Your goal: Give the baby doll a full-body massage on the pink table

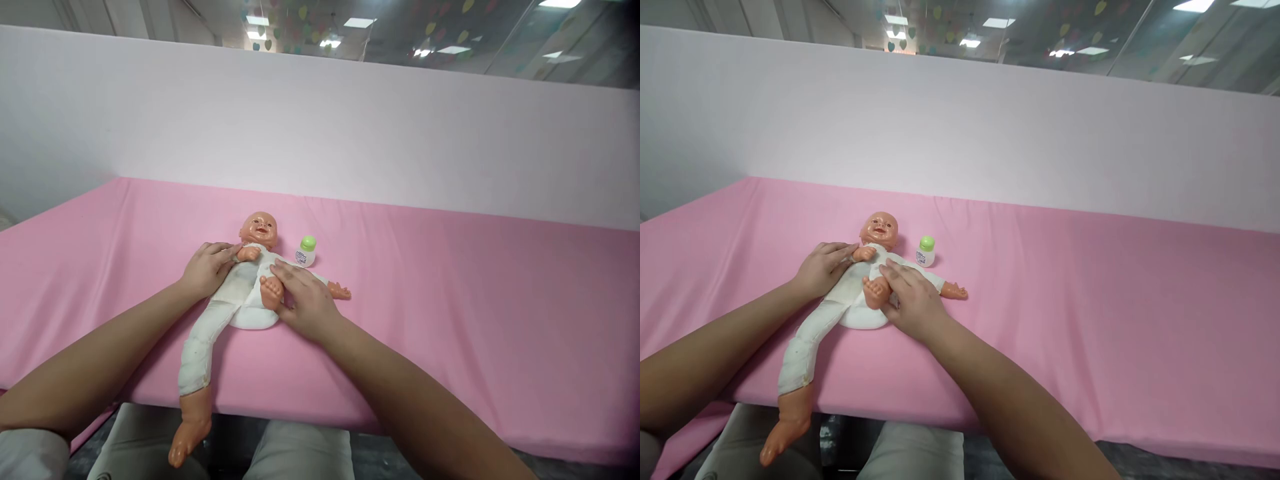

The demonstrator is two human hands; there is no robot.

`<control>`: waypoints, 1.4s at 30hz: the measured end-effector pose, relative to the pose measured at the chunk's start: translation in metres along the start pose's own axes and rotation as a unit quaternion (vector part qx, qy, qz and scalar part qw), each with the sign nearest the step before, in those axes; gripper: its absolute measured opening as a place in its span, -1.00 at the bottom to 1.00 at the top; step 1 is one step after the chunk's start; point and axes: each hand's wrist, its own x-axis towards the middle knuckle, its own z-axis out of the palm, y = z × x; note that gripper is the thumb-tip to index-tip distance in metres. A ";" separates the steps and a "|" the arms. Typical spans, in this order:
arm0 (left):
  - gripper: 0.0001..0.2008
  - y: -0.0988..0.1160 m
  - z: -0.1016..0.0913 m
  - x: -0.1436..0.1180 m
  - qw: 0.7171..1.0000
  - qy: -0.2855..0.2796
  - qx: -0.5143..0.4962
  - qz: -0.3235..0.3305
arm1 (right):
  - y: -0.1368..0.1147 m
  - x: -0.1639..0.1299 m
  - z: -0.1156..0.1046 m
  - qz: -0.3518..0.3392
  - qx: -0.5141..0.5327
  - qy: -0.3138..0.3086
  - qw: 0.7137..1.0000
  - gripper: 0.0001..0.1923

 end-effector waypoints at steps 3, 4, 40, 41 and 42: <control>-0.51 -0.002 -0.003 0.001 0.993 0.016 -0.068 -0.097 | -0.012 -0.002 -0.003 -0.097 0.028 0.067 0.993 -0.50; -0.49 -0.004 -0.004 0.001 0.985 0.027 -0.090 -0.144 | -0.018 -0.003 -0.005 -0.128 0.037 0.080 0.988 -0.52; -0.34 -0.010 -0.008 0.000 0.945 0.086 -0.140 -0.284 | -0.043 -0.010 0.011 -0.217 0.054 0.057 0.973 -0.63; -0.34 -0.016 -0.009 0.001 0.921 0.095 -0.178 -0.332 | -0.048 -0.012 0.013 -0.244 0.066 0.036 0.967 -0.65; -0.34 -0.021 -0.009 0.002 0.893 0.105 -0.222 -0.377 | -0.052 -0.014 0.015 -0.274 0.074 0.003 0.959 -0.67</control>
